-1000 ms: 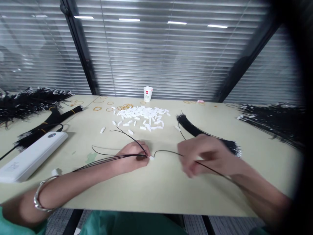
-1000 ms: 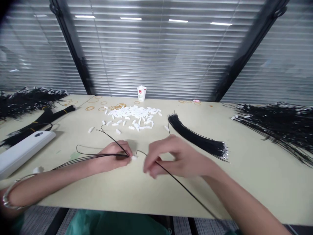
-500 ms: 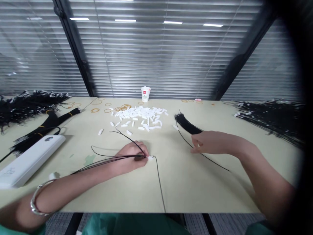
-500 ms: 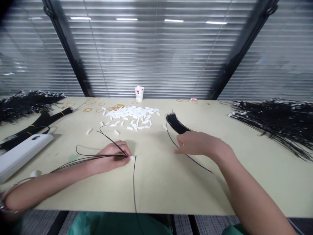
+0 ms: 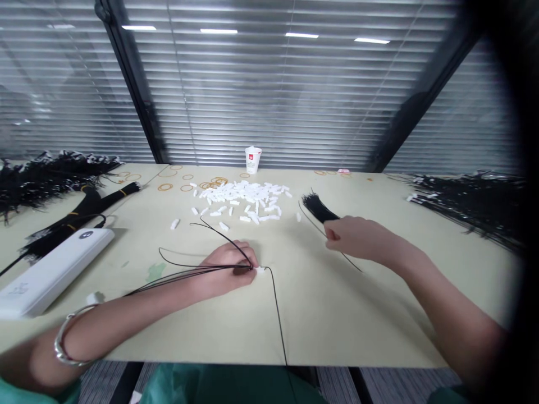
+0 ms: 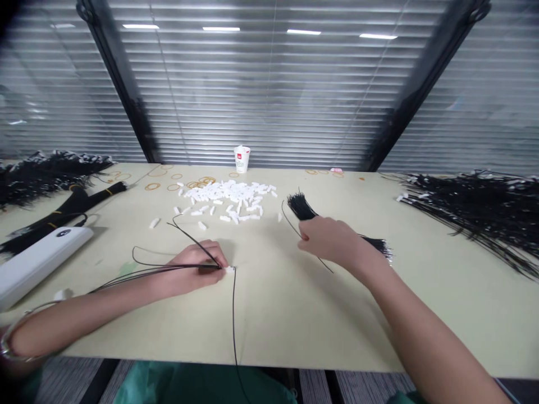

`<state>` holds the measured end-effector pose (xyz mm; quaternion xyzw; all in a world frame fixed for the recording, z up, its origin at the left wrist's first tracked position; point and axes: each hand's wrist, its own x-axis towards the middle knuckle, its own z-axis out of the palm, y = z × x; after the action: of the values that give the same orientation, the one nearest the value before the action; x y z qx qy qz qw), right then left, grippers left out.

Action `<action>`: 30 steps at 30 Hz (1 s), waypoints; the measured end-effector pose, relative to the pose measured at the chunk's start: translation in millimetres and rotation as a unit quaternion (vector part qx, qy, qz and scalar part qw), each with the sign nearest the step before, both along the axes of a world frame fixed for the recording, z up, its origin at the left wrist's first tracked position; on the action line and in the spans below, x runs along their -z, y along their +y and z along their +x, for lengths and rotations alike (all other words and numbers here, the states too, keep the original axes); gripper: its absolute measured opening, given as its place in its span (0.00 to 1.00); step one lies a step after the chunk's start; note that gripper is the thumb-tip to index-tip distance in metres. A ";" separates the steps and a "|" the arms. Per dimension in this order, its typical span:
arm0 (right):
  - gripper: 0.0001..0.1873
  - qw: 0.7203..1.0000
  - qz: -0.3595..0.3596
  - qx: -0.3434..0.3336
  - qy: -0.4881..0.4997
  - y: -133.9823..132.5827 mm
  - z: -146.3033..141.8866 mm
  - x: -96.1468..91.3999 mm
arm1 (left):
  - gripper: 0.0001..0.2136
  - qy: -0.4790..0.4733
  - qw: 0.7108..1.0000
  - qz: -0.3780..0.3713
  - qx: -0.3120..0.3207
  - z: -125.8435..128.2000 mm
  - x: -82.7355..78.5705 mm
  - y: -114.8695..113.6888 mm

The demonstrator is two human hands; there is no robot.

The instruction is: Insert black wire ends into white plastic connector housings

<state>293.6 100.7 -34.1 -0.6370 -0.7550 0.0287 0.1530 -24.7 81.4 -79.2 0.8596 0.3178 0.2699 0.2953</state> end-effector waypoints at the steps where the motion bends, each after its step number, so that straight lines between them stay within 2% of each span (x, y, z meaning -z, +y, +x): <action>1: 0.10 0.999 -0.010 -0.004 0.033 1.1 -5.9 -4.4 | 0.02 0.000 1.000 0.000 0.000 0.0 0.1 0.0; 3: 0.08 0.986 -0.019 -0.013 0.164 2.7 -19.2 -13.6 | 0.03 0.000 1.000 0.000 -0.002 0.1 0.2 -0.2; 6: 0.08 0.931 -0.017 -0.039 0.363 2.1 -43.2 -21.8 | 0.03 0.001 1.000 0.003 0.000 0.2 0.3 -0.2; 9: 0.09 0.904 -0.032 -0.082 0.419 -4.3 -70.0 -17.6 | 0.03 0.003 1.000 0.009 0.004 0.5 0.1 0.2; 14: 0.07 0.839 -0.124 -0.177 0.499 -23.1 -104.3 2.4 | 0.04 0.003 1.000 0.014 0.004 0.7 0.3 0.5; 21: 0.06 0.846 -0.177 -0.206 0.459 -31.5 -114.7 11.4 | 0.05 -0.005 1.000 0.019 0.010 0.9 1.8 0.6; 30: 0.09 0.869 -0.193 -0.224 0.397 -35.4 -119.0 20.2 | 0.04 0.007 0.999 0.030 0.010 0.6 3.1 0.1</action>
<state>174.6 65.3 -54.3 -0.4028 -0.7324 0.4579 0.3028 -24.0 81.5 -82.3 0.8732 0.3032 0.2699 0.2697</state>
